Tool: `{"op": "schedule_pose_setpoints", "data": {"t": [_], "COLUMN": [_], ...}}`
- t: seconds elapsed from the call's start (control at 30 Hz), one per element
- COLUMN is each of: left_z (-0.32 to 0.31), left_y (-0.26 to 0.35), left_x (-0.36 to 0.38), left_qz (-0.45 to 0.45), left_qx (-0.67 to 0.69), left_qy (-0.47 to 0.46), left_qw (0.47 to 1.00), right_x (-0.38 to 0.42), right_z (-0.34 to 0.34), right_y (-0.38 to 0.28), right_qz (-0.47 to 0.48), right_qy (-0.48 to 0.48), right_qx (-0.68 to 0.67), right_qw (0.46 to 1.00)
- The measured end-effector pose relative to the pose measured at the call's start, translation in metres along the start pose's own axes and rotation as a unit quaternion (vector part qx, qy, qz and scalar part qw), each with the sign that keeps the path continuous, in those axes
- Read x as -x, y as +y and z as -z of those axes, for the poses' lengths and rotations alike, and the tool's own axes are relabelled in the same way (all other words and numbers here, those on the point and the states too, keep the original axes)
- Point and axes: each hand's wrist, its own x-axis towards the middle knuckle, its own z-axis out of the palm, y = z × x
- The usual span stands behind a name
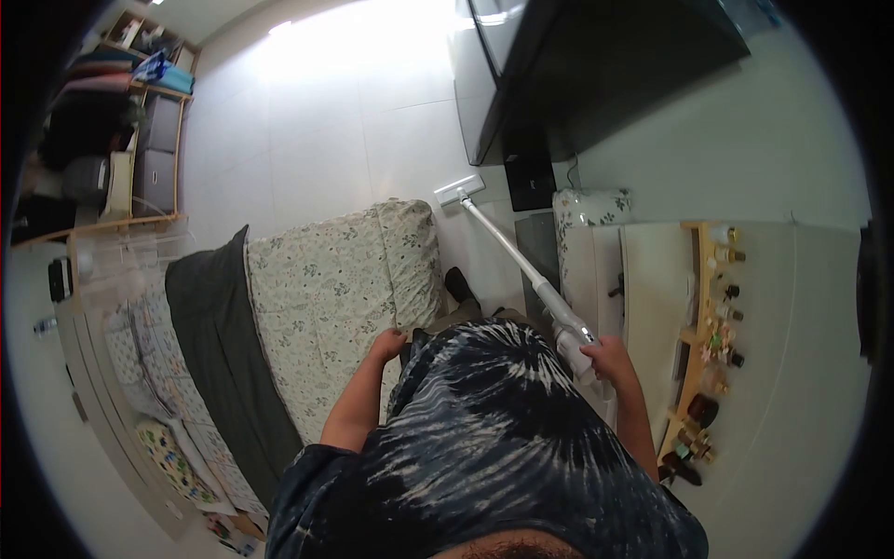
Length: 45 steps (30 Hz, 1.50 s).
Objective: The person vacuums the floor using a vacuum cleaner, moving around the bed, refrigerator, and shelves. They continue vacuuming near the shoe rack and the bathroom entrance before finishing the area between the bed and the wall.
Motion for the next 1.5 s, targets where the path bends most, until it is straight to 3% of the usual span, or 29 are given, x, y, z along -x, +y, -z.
{"op": "schedule_pose_setpoints", "data": {"t": [0.1, 0.17, 0.4, 0.43, 0.5, 0.6, 0.7, 0.83, 0.97, 1.17, 1.5], "left_z": [0.011, 0.019, 0.027, 0.02, 0.001, -0.029, -0.057, -0.083, -0.092, -0.107, -0.155], "left_y": [0.02, 0.044, 0.132, 0.141, 0.15, 0.161, 0.179, 0.197, 0.216, 0.236, 0.304], "left_x": [-0.031, -0.041, -0.03, -0.028, -0.023, -0.014, 0.003, 0.025, 0.038, -0.002, 0.023], "left_qz": [-0.048, -0.105, -0.195, -0.207, -0.212, -0.28, -0.274, -0.345, -0.353, -0.377, -0.368], "left_qx": [-0.052, -0.067, -0.179, -0.21, -0.211, -0.304, -0.353, -0.396, -0.434, -0.461, -0.594], "left_qy": [-0.027, 0.045, 0.037, 0.023, -0.037, -0.049, -0.098, -0.099, -0.12, -0.121, -0.205], "left_qw": [0.997, 0.991, 0.964, 0.955, 0.953, 0.909, 0.889, 0.845, 0.82, 0.794, 0.685], "right_x": [0.021, 0.037, 0.115, 0.128, 0.153, 0.18, 0.207, 0.253, 0.291, 0.33, 0.35], "right_z": [-0.02, -0.038, -0.102, -0.11, -0.124, -0.156, -0.185, -0.208, -0.227, -0.268, -0.338], "right_y": [0.037, 0.067, 0.159, 0.169, 0.187, 0.23, 0.263, 0.287, 0.305, 0.325, 0.279], "right_qz": [-0.022, -0.033, -0.028, -0.011, -0.073, -0.09, -0.141, -0.183, -0.195, -0.238, -0.321], "right_qy": [0.007, 0.014, 0.046, 0.071, 0.056, 0.082, 0.093, 0.115, 0.132, 0.15, 0.168], "right_qx": [-0.045, -0.079, -0.142, -0.115, -0.155, -0.072, -0.092, -0.126, -0.144, -0.185, -0.339], "right_qw": [0.999, 0.996, 0.988, 0.991, 0.984, 0.99, 0.981, 0.968, 0.961, 0.942, 0.868]}}
